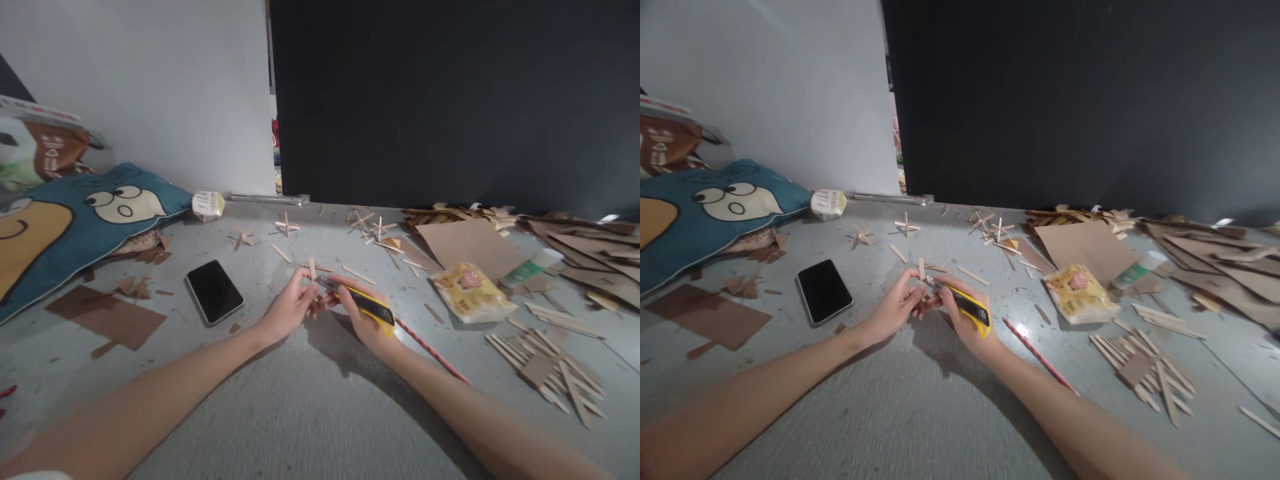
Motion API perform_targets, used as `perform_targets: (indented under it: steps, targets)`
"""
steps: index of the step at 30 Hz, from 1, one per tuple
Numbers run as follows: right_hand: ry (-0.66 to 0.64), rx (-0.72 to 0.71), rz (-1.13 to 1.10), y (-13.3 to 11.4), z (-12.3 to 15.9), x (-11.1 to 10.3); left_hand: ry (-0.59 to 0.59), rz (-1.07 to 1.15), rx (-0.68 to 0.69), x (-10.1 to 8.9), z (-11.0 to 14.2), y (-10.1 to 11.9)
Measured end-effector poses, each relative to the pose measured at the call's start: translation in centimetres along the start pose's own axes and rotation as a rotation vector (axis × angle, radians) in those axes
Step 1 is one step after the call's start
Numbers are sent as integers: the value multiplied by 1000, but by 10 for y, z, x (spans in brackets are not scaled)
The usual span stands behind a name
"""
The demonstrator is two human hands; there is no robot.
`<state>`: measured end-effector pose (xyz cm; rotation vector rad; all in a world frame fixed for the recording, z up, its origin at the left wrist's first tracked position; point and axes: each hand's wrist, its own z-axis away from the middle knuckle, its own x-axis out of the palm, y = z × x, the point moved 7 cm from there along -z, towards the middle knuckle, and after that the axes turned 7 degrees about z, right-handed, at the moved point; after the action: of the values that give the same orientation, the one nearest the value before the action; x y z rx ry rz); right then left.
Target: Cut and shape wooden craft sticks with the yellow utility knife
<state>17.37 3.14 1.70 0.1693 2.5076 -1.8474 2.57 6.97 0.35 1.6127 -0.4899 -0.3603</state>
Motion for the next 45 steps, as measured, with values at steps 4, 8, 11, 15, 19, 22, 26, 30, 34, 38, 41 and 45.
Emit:
perform_targets:
  steps: [4, 8, 11, 15, 19, 22, 26, 30, 34, 38, 41, 45]
  targets:
    - [17, 182, -334, 22, -12, -3, -3, 17, 8, 3, 2, 3]
    - [166, -58, -193, 5, -21, -26, -9, -8, 2, 5, 2, 1]
    - [297, -348, 237, -22, -10, -37, 11, -95, 9, 4, 4, 2]
    - [163, -498, 561, -26, 1, -19, -2, -216, 20, 8, 7, 5]
    - [12, -563, 701, -22, 3, -2, -49, -298, 28, 14, 10, 9]
    - [8, -550, 708, -21, 1, -2, -75, -321, 27, 15, 12, 9]
    - [-35, -513, 715, -19, 0, -1, -84, -343, 32, 17, 13, 8]
    - [-105, -494, 682, -15, 0, 2, -82, -256, 9, 17, 11, 3]
    - [-142, -497, 665, -14, 1, 5, -33, -104, 2, 9, 4, 1]
    - [-91, -528, 625, -21, 2, 3, 57, -3, 10, 0, 0, 3]
    - [-15, -509, 600, -28, 2, -2, 96, -2, 37, -2, 1, 7]
    - [154, -495, 622, -42, 10, -16, 104, -42, 38, 1, 4, 11]
